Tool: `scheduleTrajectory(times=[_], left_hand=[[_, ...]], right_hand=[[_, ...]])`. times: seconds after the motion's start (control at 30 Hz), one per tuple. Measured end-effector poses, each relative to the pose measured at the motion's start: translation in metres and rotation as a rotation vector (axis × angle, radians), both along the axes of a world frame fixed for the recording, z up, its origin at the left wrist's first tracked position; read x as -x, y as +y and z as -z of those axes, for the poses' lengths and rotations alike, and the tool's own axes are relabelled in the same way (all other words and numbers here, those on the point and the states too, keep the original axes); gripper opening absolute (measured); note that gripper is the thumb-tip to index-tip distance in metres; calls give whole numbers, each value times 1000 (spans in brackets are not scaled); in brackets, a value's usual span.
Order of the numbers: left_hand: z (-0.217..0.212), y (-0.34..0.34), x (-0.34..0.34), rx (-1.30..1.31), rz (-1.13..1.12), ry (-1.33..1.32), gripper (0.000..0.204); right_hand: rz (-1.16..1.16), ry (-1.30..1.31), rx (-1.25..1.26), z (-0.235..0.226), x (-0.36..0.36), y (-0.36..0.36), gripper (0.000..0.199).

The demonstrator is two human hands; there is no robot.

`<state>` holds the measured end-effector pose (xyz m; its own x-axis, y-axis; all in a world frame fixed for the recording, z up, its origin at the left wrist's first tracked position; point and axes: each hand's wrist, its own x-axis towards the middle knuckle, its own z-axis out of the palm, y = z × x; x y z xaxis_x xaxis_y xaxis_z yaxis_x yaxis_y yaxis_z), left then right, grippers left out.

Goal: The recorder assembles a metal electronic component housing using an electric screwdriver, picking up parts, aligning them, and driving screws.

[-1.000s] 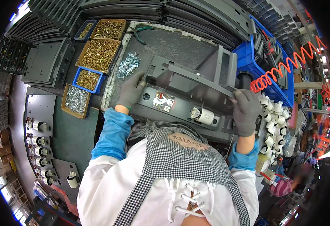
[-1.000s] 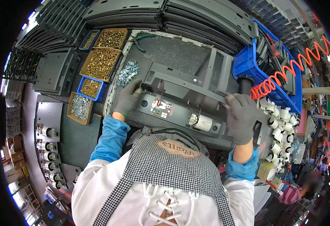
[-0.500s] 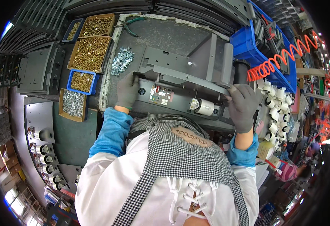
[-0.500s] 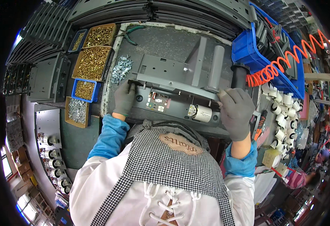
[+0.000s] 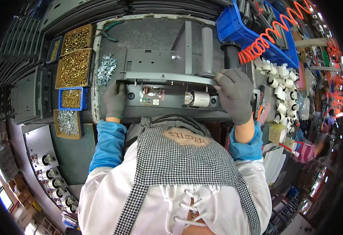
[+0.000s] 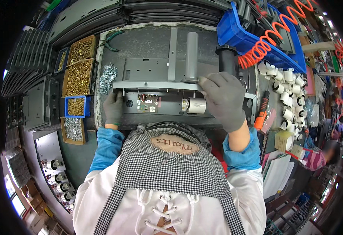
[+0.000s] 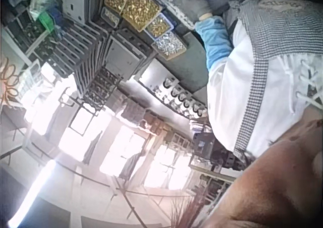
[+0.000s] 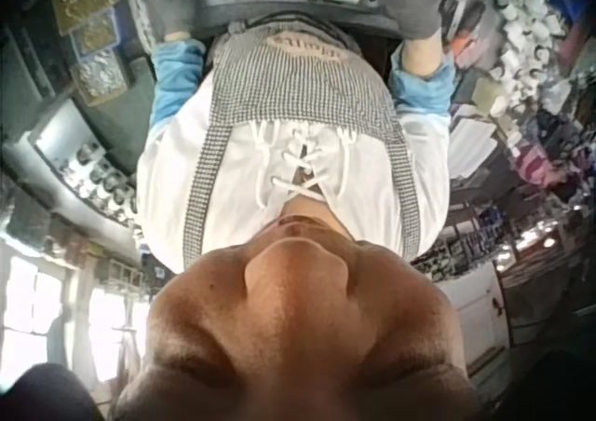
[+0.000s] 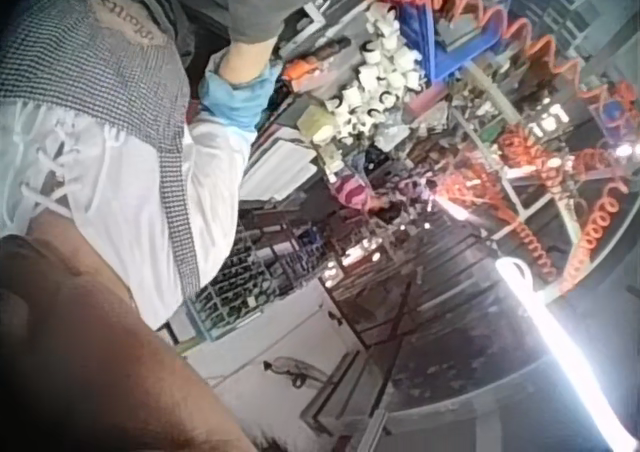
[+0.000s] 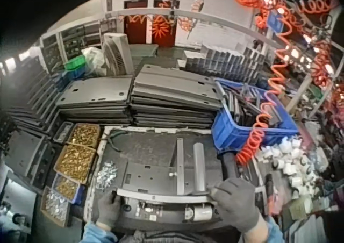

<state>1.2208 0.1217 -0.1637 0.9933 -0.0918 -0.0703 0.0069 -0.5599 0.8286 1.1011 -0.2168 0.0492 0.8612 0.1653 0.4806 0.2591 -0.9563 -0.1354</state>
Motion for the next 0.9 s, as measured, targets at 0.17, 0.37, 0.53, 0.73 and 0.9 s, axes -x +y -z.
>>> scheduleTrajectory(times=[0.17,0.37,0.53,0.73,0.9], left_hand=[[-8,-6,3,22,11,-19,19],[0,-3,-1,69,23,-17,19],[-10,7,-1,99,2,50,22],[-30,8,-7,-38,125,70,43],[-78,79,-55,55,240,126,61]], right_hand=[[21,11,-21,2,4,-4,25],[19,2,-24,5,4,-4,26],[3,43,-27,-6,-5,4,27],[28,43,-6,-7,3,8,30],[35,57,-16,-8,2,12,32]])
